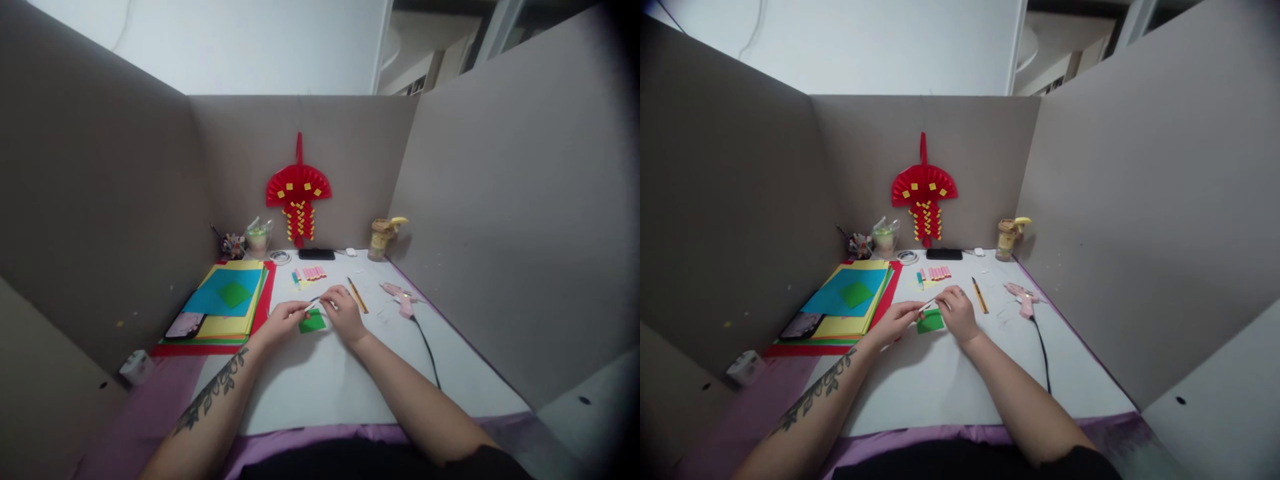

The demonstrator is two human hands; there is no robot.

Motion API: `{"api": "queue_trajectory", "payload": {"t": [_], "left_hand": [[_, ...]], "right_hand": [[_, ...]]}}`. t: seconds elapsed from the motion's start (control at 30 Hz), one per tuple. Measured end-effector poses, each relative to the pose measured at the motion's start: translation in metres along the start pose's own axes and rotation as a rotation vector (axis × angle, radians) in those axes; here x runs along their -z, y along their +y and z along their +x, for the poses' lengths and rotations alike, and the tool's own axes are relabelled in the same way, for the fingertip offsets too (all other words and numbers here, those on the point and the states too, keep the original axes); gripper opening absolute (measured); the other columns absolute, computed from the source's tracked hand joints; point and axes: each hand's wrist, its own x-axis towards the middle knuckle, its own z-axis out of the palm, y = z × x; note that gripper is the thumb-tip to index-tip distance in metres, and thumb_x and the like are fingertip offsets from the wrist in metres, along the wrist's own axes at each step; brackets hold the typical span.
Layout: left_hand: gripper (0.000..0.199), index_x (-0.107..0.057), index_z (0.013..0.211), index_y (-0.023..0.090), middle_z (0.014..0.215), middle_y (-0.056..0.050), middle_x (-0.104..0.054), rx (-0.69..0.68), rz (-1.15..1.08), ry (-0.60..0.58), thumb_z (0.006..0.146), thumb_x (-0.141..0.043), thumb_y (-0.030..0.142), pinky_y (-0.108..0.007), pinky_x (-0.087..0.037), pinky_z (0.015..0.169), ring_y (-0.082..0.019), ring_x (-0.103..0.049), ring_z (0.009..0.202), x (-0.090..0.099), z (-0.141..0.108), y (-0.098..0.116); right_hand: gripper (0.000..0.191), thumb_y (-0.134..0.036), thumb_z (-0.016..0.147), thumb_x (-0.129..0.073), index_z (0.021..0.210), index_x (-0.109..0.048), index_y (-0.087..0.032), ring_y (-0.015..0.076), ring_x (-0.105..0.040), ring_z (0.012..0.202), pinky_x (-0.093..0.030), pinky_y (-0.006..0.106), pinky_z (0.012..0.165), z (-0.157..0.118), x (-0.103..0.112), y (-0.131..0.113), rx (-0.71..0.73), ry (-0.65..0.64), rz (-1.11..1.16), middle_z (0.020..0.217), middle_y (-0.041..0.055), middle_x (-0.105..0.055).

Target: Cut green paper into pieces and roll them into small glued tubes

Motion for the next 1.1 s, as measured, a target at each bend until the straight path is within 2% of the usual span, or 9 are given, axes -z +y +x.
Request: {"api": "queue_trajectory", "payload": {"t": [0.23, 0.4, 0.53, 0.67, 0.83, 0.9, 0.97, 1.03, 1.1], "left_hand": [[0.028, -0.07, 0.094, 0.02, 0.096, -0.006, -0.07, -0.029, 0.279, 0.175, 0.078, -0.049, 0.026, -0.028, -0.045, 0.078, -0.021, -0.062, 0.089, -0.003, 0.004, -0.013], [0.025, -0.069, 0.072, 0.016, 0.063, -0.005, -0.066, 0.175, 0.38, 0.158, 0.075, -0.048, 0.029, -0.023, -0.04, 0.05, -0.016, -0.058, 0.055, 0.002, 0.003, -0.021], [0.028, -0.068, 0.076, 0.015, 0.054, -0.001, -0.06, 0.275, 0.235, 0.161, 0.076, -0.045, 0.031, -0.022, -0.032, 0.04, -0.012, -0.047, 0.04, 0.001, 0.004, -0.018], [0.028, -0.068, 0.076, 0.014, 0.063, -0.002, -0.064, 0.142, 0.211, 0.299, 0.075, -0.047, 0.032, -0.022, -0.039, 0.051, -0.015, -0.056, 0.055, 0.007, 0.006, -0.012], [0.03, -0.068, 0.089, 0.017, 0.081, -0.006, -0.068, 0.117, 0.493, 0.613, 0.081, -0.043, 0.032, -0.026, -0.042, 0.066, -0.02, -0.06, 0.076, 0.051, 0.002, -0.018], [0.027, -0.067, 0.089, 0.017, 0.082, -0.01, -0.068, 0.189, 0.675, 0.607, 0.081, -0.045, 0.03, -0.029, -0.042, 0.07, -0.023, -0.061, 0.08, 0.067, 0.0, -0.026], [0.026, -0.065, 0.095, 0.013, 0.087, -0.015, -0.066, 0.247, 0.792, 0.564, 0.076, -0.054, 0.029, -0.032, -0.042, 0.075, -0.027, -0.059, 0.087, 0.072, 0.001, -0.032], [0.038, -0.06, 0.107, 0.012, 0.104, -0.016, -0.062, 0.156, 0.791, 0.507, 0.072, -0.06, 0.027, -0.034, -0.041, 0.084, -0.028, -0.055, 0.099, 0.064, 0.003, -0.034], [0.04, -0.057, 0.113, 0.016, 0.113, -0.013, -0.058, -0.042, 0.684, 0.362, 0.074, -0.06, 0.027, -0.033, -0.039, 0.09, -0.025, -0.052, 0.105, 0.049, 0.006, -0.031]], "right_hand": [[0.01, -0.016, 0.079, -0.049, 0.076, -0.058, -0.02, 0.0184, -0.052, 0.083, -0.043, 0.03, 0.071, 0.001, 0.0, -0.003, -0.064, -0.062, 0.015, 0.083, 0.0053, -0.054], [0.01, -0.013, 0.077, -0.047, 0.072, -0.054, -0.019, 0.016, -0.051, 0.077, -0.041, 0.026, 0.064, 0.002, -0.003, 0.003, -0.11, -0.106, 0.061, 0.078, 0.0033, -0.052], [0.009, -0.015, 0.077, -0.047, 0.069, -0.051, -0.019, 0.0147, -0.048, 0.071, -0.039, 0.025, 0.06, 0.003, -0.005, 0.003, -0.17, -0.098, 0.105, 0.076, 0.0022, -0.05], [0.011, -0.023, 0.077, -0.047, 0.067, -0.048, -0.019, 0.014, -0.048, 0.067, -0.038, 0.024, 0.057, 0.002, -0.006, 0.01, -0.271, -0.076, 0.271, 0.072, 0.0008, -0.049], [0.012, -0.029, 0.076, -0.044, 0.07, -0.044, -0.02, 0.0109, -0.042, 0.053, -0.036, 0.022, 0.051, 0.001, -0.003, 0.034, -0.504, 0.083, 0.412, 0.064, -0.003, -0.045], [0.011, -0.029, 0.074, -0.048, 0.068, -0.047, -0.019, 0.0128, -0.046, 0.062, -0.038, 0.023, 0.055, 0.002, -0.002, 0.035, -0.446, 0.027, 0.354, 0.069, -0.0009, -0.048], [0.009, -0.025, 0.073, -0.049, 0.067, -0.049, -0.019, 0.0146, -0.048, 0.071, -0.039, 0.024, 0.059, 0.002, -0.004, 0.028, -0.351, -0.078, 0.311, 0.074, 0.0011, -0.05], [0.006, -0.021, 0.074, -0.047, 0.069, -0.049, -0.019, 0.0143, -0.048, 0.073, -0.04, 0.024, 0.06, 0.002, -0.008, 0.017, -0.293, -0.157, 0.31, 0.077, 0.0013, -0.05], [0.006, -0.019, 0.076, -0.046, 0.071, -0.048, -0.019, 0.0138, -0.048, 0.072, -0.04, 0.024, 0.061, 0.002, -0.01, 0.008, -0.247, -0.214, 0.306, 0.078, 0.0011, -0.049]]}}
